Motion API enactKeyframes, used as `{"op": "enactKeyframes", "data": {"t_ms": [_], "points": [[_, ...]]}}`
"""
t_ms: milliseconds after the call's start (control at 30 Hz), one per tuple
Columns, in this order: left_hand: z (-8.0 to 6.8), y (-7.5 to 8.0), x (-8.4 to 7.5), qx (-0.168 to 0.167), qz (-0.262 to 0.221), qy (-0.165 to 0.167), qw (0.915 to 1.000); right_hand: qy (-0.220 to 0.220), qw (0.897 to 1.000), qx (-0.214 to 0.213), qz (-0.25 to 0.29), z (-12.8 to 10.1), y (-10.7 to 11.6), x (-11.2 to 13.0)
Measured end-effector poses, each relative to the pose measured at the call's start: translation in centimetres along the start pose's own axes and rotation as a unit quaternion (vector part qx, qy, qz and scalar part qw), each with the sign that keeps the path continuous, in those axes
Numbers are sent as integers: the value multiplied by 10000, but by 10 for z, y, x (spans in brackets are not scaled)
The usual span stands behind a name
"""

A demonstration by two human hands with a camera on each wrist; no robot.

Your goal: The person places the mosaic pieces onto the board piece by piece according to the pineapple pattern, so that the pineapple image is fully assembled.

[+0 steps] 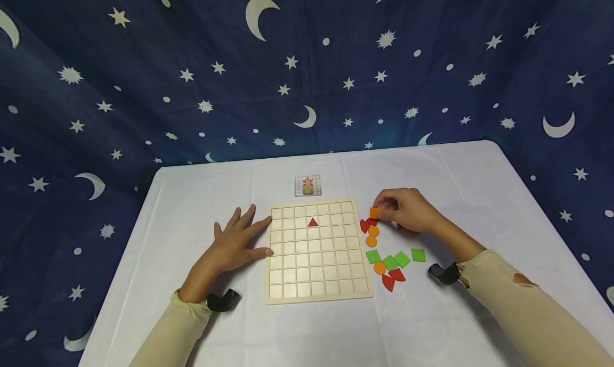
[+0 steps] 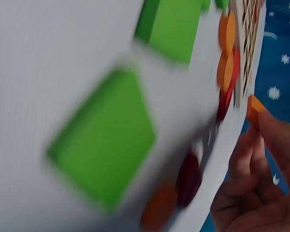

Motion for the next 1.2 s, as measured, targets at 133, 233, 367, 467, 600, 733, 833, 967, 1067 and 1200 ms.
{"op": "enactKeyframes", "data": {"t_ms": [133,233,367,467,600,733,833,967,1067,1200], "points": [[-1,0,0,-33,7,-15,10000,-174,9975,54,680,2,-14,13],[-1,0,0,-16,-1,10,10000,-409,9925,256,1119,5,-26,24],[-2,0,1,1,-35,12,10000,-768,9836,501,1552,13,-41,38],[-2,0,2,14,-57,1,10000,-763,9816,513,1673,19,-49,49],[-1,-1,2,28,-33,-20,10000,-679,9813,468,1740,29,-61,62],[-1,-1,2,25,19,-43,10000,-646,9820,497,1704,35,-75,75],[-1,-1,2,35,21,-28,10000,-516,9848,469,1588,38,-82,82],[-1,-1,1,7,-6,-13,10000,-355,9885,323,1433,39,-88,88],[-1,0,0,17,8,2,10000,-287,9904,234,1331,39,-88,91],[0,0,0,42,46,17,10000,-87,9938,130,1097,40,-89,92]]}}
Point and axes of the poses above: each hand's wrist, its own z-axis towards the middle knuckle, its own y-axis out of the back of the hand, x = y × z, the point moved 2 cm from there along z, towards the middle knuckle, and after that the axes turned 3 degrees about y, right-handed, at the moved point
